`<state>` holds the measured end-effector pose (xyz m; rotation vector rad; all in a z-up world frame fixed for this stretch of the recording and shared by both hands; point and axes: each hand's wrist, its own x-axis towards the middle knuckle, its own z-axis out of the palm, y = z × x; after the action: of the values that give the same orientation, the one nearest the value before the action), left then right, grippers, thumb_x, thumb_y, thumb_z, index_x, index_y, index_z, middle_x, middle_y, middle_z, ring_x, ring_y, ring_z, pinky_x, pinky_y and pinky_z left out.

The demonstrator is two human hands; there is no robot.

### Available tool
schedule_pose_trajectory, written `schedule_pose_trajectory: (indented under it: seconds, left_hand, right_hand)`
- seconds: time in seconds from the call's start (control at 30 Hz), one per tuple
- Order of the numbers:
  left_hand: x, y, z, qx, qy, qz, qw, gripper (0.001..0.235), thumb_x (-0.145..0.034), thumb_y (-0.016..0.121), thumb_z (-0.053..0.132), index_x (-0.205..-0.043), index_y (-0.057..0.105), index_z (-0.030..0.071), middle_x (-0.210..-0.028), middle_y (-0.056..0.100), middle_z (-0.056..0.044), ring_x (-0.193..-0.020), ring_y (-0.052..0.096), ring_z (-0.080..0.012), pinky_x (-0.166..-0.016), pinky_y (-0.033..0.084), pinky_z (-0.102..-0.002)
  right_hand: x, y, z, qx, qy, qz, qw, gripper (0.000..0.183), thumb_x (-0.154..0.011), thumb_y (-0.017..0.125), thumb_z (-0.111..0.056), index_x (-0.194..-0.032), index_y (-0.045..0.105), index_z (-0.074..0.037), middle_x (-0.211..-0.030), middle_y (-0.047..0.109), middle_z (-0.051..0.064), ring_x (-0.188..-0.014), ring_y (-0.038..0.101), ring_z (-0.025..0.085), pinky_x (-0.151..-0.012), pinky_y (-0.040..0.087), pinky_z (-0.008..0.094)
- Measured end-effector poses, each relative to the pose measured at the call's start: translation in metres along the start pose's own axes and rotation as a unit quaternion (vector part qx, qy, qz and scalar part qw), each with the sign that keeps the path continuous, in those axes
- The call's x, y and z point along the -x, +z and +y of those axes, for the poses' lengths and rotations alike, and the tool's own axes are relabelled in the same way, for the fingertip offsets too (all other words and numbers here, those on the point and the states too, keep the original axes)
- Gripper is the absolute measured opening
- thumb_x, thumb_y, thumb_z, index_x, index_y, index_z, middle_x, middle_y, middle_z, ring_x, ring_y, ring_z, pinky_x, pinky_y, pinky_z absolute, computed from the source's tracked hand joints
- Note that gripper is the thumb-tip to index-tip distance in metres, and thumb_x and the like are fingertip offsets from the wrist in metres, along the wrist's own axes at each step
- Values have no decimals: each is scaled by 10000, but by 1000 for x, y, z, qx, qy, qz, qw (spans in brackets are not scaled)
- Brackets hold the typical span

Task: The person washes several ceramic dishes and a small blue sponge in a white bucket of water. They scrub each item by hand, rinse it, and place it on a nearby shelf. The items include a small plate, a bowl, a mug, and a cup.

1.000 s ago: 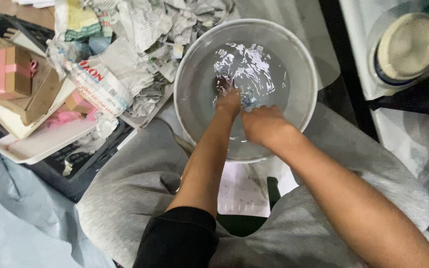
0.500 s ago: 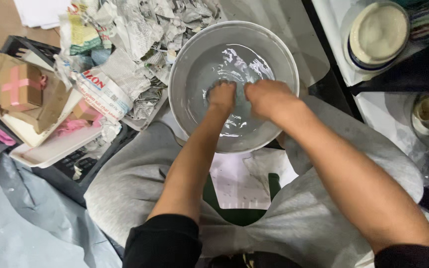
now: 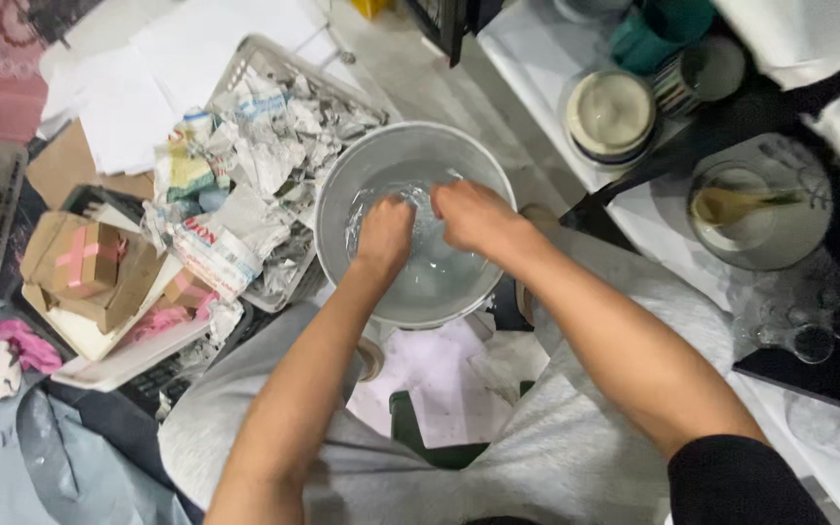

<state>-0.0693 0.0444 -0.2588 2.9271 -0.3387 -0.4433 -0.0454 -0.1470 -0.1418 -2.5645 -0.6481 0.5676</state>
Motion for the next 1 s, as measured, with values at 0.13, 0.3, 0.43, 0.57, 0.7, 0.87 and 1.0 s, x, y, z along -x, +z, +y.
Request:
schedule_pose_trajectory:
  seconds: [0.13, 0.3, 0.43, 0.57, 0.7, 0.87, 1.0]
  left_hand:
    - [8, 15, 2, 0, -49, -74, 996, 304, -893, 652, 112, -1189, 687, 55, -1463, 465, -216, -1264, 525, -453, -1017, 462, -542]
    - [9, -5, 9, 19, -103, -53, 993, 321, -978, 582, 166, -1285, 651, 104, -1448, 464, -189, -1364, 475, -431, -1019, 462, -624]
    - [-3, -28, -5, 12, -72, -21, 997, 337, -954, 588, 27, -1260, 715, 91, -1410, 574, -203, -1345, 567, -397, -1134, 519, -501]
    - [-2, -25, -13, -29, -70, -104, 992, 322, -861, 680, 144, -1177, 722, 95, -1555, 396, -187, -1337, 390, -565, -1031, 417, -599]
    - [5, -63, -16, 12, -2, 3, 1000, 365, -783, 658, -21, -1105, 774, 105, -1259, 629, -299, -1144, 637, -427, -986, 515, -470]
    - [4, -202, 7, 196, 27, 136, 971, 362, -873, 651, 17, -1230, 707, 40, -1119, 728, -246, -1031, 728, -354, -959, 573, -414]
    - [-24, -302, 74, 219, 234, 397, 860, 148, -973, 699, 11, -1117, 679, -18, -975, 718, -179, -813, 689, -317, -716, 552, -426]
  right_hand:
    - [5, 2, 1, 8, 26, -65, 998, 275, -712, 693, 35, -966, 705, -69, -980, 715, 196, -985, 693, 391, -827, 551, 491]
    - [10, -3, 2, 34, -24, -20, 999, 133, -716, 713, -9, -847, 722, -27, -925, 708, 234, -955, 699, 406, -828, 554, 491]
    - [3, 5, 2, -85, -39, 182, 979, 138, -709, 665, 51, -823, 714, -9, -905, 703, 239, -888, 689, 431, -782, 543, 509]
    - [-2, 31, 8, -5, 11, 31, 999, 491, -602, 761, -38, -1082, 660, -49, -1166, 605, 262, -1098, 591, 475, -851, 476, 590]
    - [-5, 3, -7, 121, -39, 73, 989, 1016, -415, 876, -115, -1391, 594, -117, -1468, 465, 301, -1324, 459, 547, -895, 382, 713]
    - [74, -107, -33, -57, -85, 362, 927, 386, -998, 725, -173, -1362, 653, -66, -1534, 521, 178, -1425, 497, 372, -1184, 417, 472]
    - [121, -191, -44, 129, 4, 527, 840, 484, -979, 708, -119, -1421, 601, 47, -1448, 336, 466, -1386, 220, 599, -1140, 255, 705]
